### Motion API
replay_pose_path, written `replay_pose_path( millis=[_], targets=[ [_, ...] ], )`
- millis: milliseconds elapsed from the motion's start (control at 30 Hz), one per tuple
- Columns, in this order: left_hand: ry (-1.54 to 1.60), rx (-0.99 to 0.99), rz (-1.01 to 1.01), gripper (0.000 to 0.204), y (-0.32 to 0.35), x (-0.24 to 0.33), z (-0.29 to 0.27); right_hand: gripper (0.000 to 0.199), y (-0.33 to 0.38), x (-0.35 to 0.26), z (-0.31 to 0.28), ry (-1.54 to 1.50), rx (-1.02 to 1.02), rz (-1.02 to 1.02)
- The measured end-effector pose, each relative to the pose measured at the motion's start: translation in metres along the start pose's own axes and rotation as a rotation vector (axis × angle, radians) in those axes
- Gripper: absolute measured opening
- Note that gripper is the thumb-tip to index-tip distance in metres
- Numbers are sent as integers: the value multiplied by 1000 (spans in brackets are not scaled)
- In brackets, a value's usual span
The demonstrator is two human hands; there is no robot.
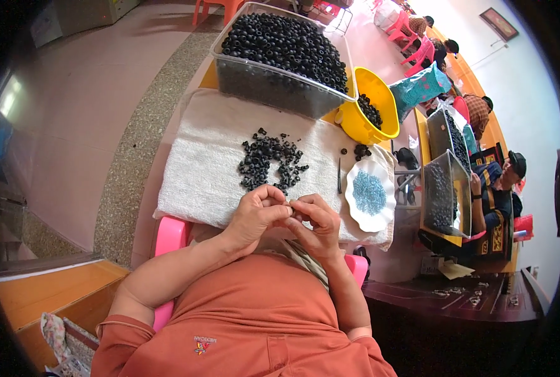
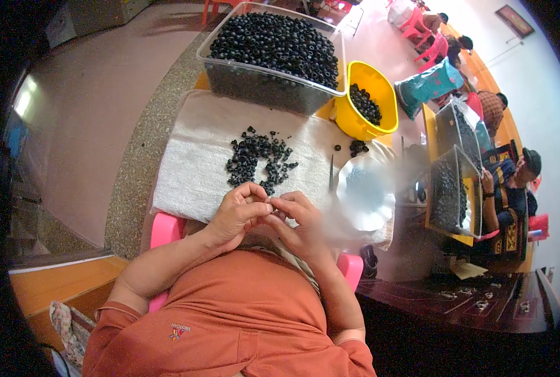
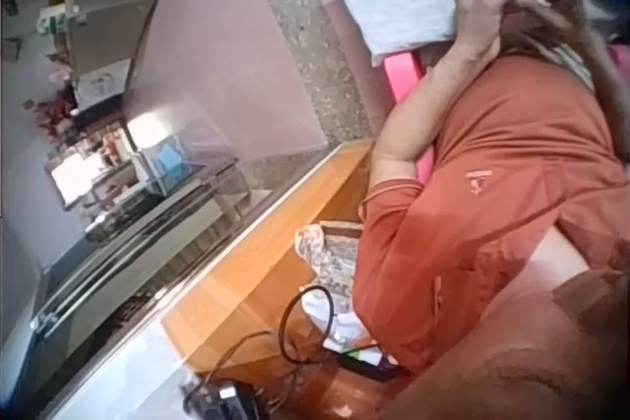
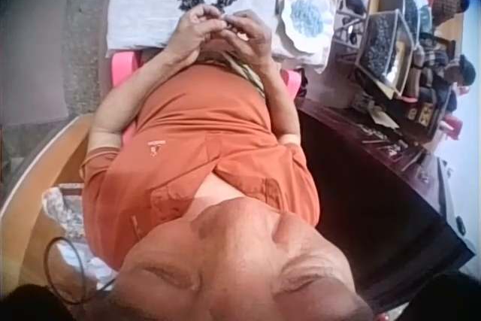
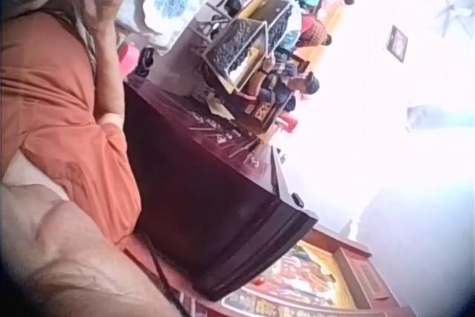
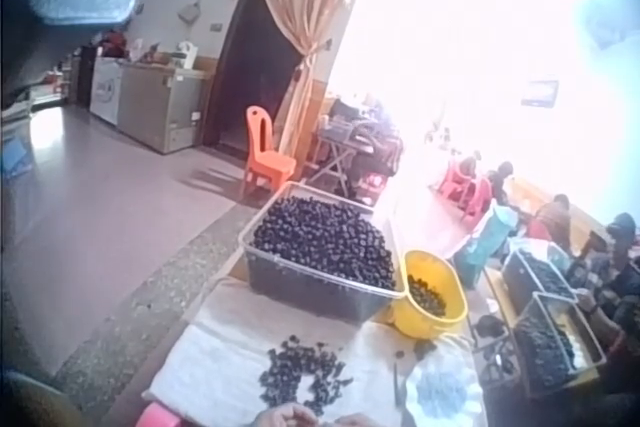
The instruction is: The recorder is sorting small black berry-like objects by hand on a white cloth at a manual workstation.
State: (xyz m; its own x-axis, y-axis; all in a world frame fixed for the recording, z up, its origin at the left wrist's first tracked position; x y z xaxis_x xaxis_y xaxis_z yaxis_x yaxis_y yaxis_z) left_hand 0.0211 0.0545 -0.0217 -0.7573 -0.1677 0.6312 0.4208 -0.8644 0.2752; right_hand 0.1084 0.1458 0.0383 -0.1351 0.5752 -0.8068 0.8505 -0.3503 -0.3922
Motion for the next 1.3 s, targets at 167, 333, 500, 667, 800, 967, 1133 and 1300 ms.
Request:
replay_pose_path(
  millis=[167,333,500,667,800,967,1133,1300],
  targets=[
    [21,23,16,21,-1,3,-1,34,2,2,4,15,71,-20],
    [-1,48,7,18,-1,0,-2,35,2,-8,5,121,106,-85],
    [-20,9,11,16,-2,-1,-1,34,3,-10,2,216,165,-133],
    [-54,13,36,16,-2,0,-1,31,2,-11,1,265,155,-167],
    [-67,9,42,15,-1,2,0,28,1,-13,2,319,128,-228],
    [-99,20,33,15,-2,0,-1,25,2,-12,3,324,123,-294],
    [-101,19,49,15,0,2,1,26,3,-11,1,297,124,-270],
    [-116,21,64,14,1,5,2,35,1,-7,-3,253,157,-189]
  ],
)
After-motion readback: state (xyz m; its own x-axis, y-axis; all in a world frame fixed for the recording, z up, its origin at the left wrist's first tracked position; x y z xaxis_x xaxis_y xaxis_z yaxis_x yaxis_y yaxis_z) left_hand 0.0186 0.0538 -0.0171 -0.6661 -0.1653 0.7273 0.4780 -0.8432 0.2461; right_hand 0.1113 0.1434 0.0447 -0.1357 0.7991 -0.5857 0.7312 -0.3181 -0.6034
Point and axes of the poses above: each hand's wrist, its own y-axis away from the middle knuckle, its own z-axis out of the palm, x = y × z, the point moved 7 cm from there along -y, towards the middle knuckle, and after that the axes turned 2 degrees about x, right-handed, at the moved point
